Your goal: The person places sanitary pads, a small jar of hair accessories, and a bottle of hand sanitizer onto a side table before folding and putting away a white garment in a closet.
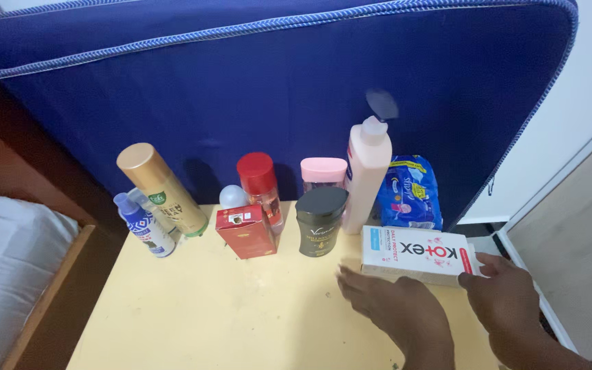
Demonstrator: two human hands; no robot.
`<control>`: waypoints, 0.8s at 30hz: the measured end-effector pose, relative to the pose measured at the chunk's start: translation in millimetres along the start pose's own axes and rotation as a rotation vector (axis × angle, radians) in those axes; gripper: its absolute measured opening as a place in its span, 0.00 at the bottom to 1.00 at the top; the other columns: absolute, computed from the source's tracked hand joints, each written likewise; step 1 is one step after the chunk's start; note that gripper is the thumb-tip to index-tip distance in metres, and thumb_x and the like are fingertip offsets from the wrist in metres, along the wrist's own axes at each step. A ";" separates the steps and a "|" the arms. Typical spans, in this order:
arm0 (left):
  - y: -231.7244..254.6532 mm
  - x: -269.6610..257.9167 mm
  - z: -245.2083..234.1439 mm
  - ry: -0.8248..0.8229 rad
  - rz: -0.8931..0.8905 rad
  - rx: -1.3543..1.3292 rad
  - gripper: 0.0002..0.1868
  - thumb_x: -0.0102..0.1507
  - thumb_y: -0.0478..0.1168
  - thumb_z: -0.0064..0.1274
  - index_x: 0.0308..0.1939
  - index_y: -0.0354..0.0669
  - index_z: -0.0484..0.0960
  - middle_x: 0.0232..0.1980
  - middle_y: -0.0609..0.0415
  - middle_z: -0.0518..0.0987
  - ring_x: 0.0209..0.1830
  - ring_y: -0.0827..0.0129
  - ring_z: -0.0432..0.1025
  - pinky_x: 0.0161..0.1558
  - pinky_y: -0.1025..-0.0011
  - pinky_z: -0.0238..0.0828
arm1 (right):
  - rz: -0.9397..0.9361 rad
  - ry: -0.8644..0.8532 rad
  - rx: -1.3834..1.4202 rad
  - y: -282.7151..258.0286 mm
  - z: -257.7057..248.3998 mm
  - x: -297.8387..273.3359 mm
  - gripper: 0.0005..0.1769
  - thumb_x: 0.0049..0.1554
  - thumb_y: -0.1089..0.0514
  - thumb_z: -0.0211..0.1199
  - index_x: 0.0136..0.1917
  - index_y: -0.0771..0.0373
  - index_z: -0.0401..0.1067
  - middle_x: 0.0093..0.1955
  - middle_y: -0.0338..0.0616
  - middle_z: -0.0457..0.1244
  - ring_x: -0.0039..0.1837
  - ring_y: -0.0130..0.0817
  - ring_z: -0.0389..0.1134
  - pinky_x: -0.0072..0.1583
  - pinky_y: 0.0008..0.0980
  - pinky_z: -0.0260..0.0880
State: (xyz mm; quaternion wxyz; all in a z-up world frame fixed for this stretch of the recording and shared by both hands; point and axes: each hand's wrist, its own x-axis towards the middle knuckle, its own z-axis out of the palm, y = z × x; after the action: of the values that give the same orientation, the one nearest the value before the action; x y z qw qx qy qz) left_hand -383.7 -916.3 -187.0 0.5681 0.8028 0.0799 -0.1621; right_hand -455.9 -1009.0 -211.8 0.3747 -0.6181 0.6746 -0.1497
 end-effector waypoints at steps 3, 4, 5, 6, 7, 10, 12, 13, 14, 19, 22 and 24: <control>4.1 8.2 -9.1 -0.096 0.064 0.003 0.53 0.57 0.24 0.48 0.81 0.40 0.35 0.84 0.43 0.42 0.79 0.51 0.46 0.75 0.57 0.47 | -0.084 0.024 -0.050 2.7 1.1 2.1 0.32 0.55 0.62 0.69 0.73 0.59 0.71 0.66 0.52 0.68 0.61 0.47 0.72 0.61 0.45 0.71; 4.1 10.2 -10.4 -0.137 0.074 0.020 0.51 0.58 0.24 0.46 0.80 0.40 0.35 0.84 0.43 0.42 0.80 0.51 0.45 0.75 0.57 0.46 | -0.064 0.028 -0.018 2.0 3.3 5.0 0.32 0.55 0.63 0.69 0.73 0.60 0.71 0.66 0.53 0.68 0.61 0.45 0.71 0.60 0.44 0.71; 3.8 12.3 -11.4 -0.178 0.084 0.036 0.50 0.60 0.24 0.45 0.80 0.40 0.34 0.83 0.42 0.41 0.81 0.52 0.44 0.76 0.58 0.46 | -0.044 0.031 0.014 -0.4 6.0 8.3 0.31 0.55 0.64 0.68 0.72 0.61 0.71 0.66 0.54 0.67 0.61 0.44 0.70 0.60 0.43 0.70; 3.3 14.3 -11.8 -0.219 0.095 0.052 0.48 0.61 0.24 0.43 0.79 0.40 0.34 0.82 0.41 0.41 0.82 0.52 0.43 0.77 0.58 0.45 | -0.024 0.034 0.045 -2.0 7.7 9.8 0.31 0.55 0.65 0.67 0.72 0.62 0.71 0.66 0.54 0.67 0.62 0.42 0.69 0.59 0.43 0.70; 2.2 16.1 -11.9 -0.244 0.096 0.054 0.47 0.61 0.24 0.43 0.79 0.40 0.36 0.83 0.43 0.41 0.83 0.52 0.42 0.78 0.59 0.45 | -0.030 0.024 0.069 -1.9 7.7 9.3 0.30 0.56 0.65 0.66 0.72 0.62 0.71 0.65 0.54 0.67 0.61 0.42 0.70 0.59 0.43 0.70; -2.7 20.7 -9.9 -0.318 0.101 0.064 0.45 0.61 0.23 0.41 0.78 0.40 0.38 0.84 0.47 0.42 0.84 0.54 0.41 0.79 0.61 0.43 | -0.042 -0.005 0.129 -6.6 7.3 8.2 0.29 0.57 0.66 0.64 0.72 0.62 0.72 0.62 0.54 0.70 0.57 0.43 0.71 0.58 0.43 0.70; -9.8 23.1 -7.1 -0.370 0.106 0.081 0.44 0.62 0.24 0.40 0.79 0.39 0.37 0.84 0.47 0.41 0.85 0.55 0.39 0.80 0.61 0.38 | -0.042 -0.025 0.158 -8.8 8.6 8.7 0.29 0.57 0.67 0.62 0.72 0.64 0.72 0.61 0.55 0.70 0.56 0.44 0.72 0.56 0.43 0.70; -14.7 24.6 -5.3 -0.381 0.143 0.066 0.44 0.62 0.24 0.40 0.79 0.38 0.36 0.84 0.46 0.40 0.85 0.55 0.37 0.80 0.61 0.36 | -0.085 -0.036 0.218 -8.1 9.9 8.2 0.28 0.57 0.67 0.61 0.71 0.66 0.71 0.60 0.55 0.70 0.55 0.43 0.71 0.55 0.41 0.70; -20.0 26.3 -3.2 -0.392 0.180 0.052 0.45 0.61 0.24 0.40 0.79 0.37 0.35 0.84 0.46 0.39 0.85 0.54 0.34 0.80 0.61 0.34 | -0.129 -0.046 0.279 -7.6 11.4 7.4 0.27 0.57 0.67 0.60 0.70 0.68 0.71 0.59 0.56 0.71 0.55 0.41 0.70 0.54 0.40 0.69; -32.4 41.1 7.8 -0.421 0.225 0.051 0.45 0.62 0.25 0.40 0.79 0.34 0.33 0.84 0.42 0.37 0.85 0.53 0.30 0.81 0.62 0.28 | -0.029 -0.060 0.201 -20.7 13.5 5.0 0.27 0.57 0.67 0.58 0.71 0.66 0.70 0.53 0.59 0.70 0.50 0.42 0.70 0.51 0.42 0.68; -37.0 44.1 6.8 -0.465 0.235 0.030 0.45 0.61 0.26 0.40 0.78 0.34 0.35 0.85 0.44 0.36 0.86 0.54 0.29 0.80 0.63 0.28 | -0.108 -0.091 0.242 -20.4 10.7 5.4 0.27 0.57 0.68 0.56 0.70 0.67 0.72 0.47 0.62 0.70 0.45 0.45 0.67 0.47 0.44 0.66; -38.1 49.8 6.5 -0.468 0.297 0.019 0.44 0.60 0.25 0.39 0.78 0.31 0.37 0.84 0.40 0.37 0.86 0.52 0.29 0.80 0.61 0.27 | -0.067 -0.085 0.258 -22.2 15.8 11.5 0.26 0.56 0.67 0.58 0.69 0.66 0.73 0.47 0.58 0.70 0.45 0.41 0.67 0.47 0.42 0.66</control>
State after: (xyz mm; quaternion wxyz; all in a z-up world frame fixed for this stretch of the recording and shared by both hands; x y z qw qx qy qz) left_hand -350.2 -912.1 -240.3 0.5810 0.7517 -0.1735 -0.2592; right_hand -428.5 -1019.9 -211.4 0.4742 -0.5929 0.6121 -0.2214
